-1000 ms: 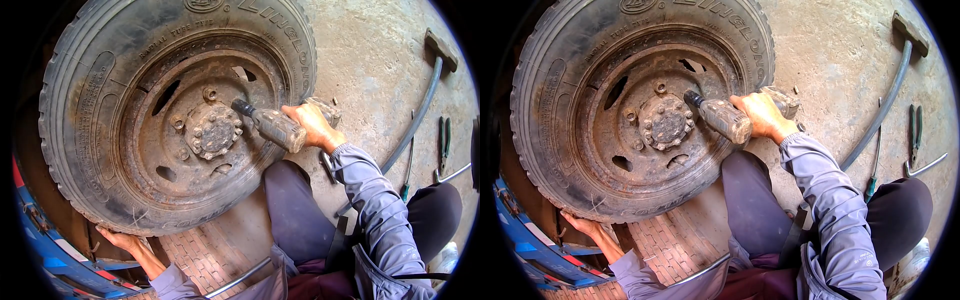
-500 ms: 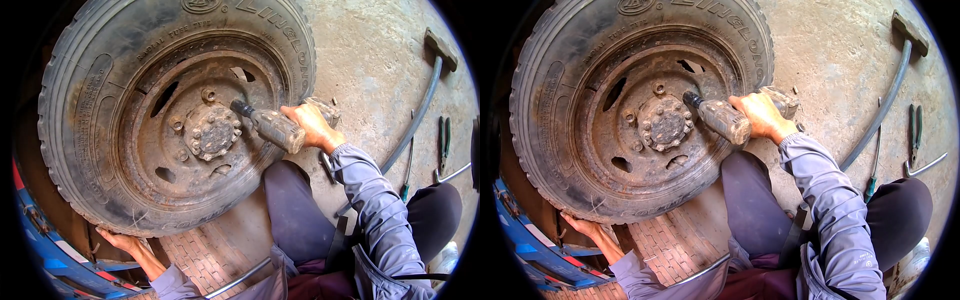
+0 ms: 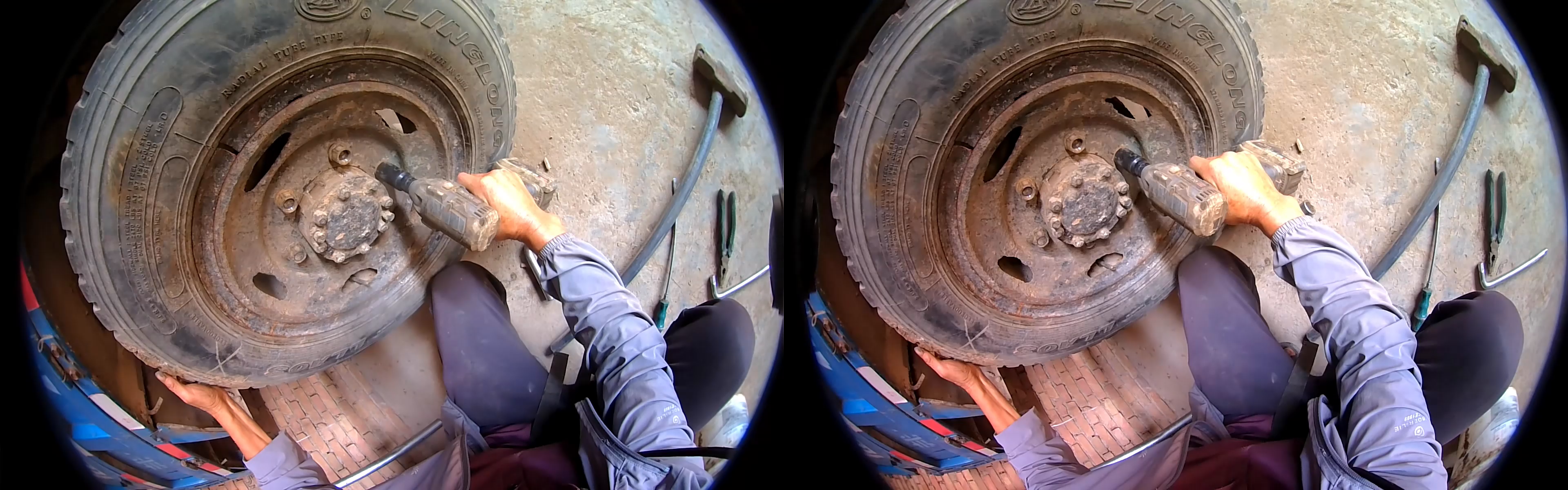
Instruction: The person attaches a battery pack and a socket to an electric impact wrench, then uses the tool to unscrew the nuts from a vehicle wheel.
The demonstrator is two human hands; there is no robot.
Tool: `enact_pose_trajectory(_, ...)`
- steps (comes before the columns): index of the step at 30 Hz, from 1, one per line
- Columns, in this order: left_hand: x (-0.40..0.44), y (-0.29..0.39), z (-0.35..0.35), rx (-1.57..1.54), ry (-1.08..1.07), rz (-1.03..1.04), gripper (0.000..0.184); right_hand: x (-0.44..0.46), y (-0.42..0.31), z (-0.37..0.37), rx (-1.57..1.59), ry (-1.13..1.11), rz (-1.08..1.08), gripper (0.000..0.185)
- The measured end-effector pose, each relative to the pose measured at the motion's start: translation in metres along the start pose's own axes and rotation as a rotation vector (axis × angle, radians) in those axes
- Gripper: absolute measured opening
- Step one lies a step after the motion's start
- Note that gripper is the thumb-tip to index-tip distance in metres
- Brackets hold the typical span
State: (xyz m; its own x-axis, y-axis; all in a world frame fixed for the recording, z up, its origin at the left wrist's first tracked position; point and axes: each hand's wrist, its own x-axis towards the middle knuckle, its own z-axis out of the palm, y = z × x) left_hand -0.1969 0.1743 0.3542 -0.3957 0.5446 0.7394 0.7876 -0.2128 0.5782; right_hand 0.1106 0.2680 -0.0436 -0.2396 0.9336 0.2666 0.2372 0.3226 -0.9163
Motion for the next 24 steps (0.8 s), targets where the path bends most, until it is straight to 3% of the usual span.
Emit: enact_pose_trajectory(24, 0.0021, -0.0011, -0.0022, -0.006, -0.015, -0.001, 0.066, -0.0002, -0.0001, 0.0010, 0.025, 0.009, -0.001, 0.028)
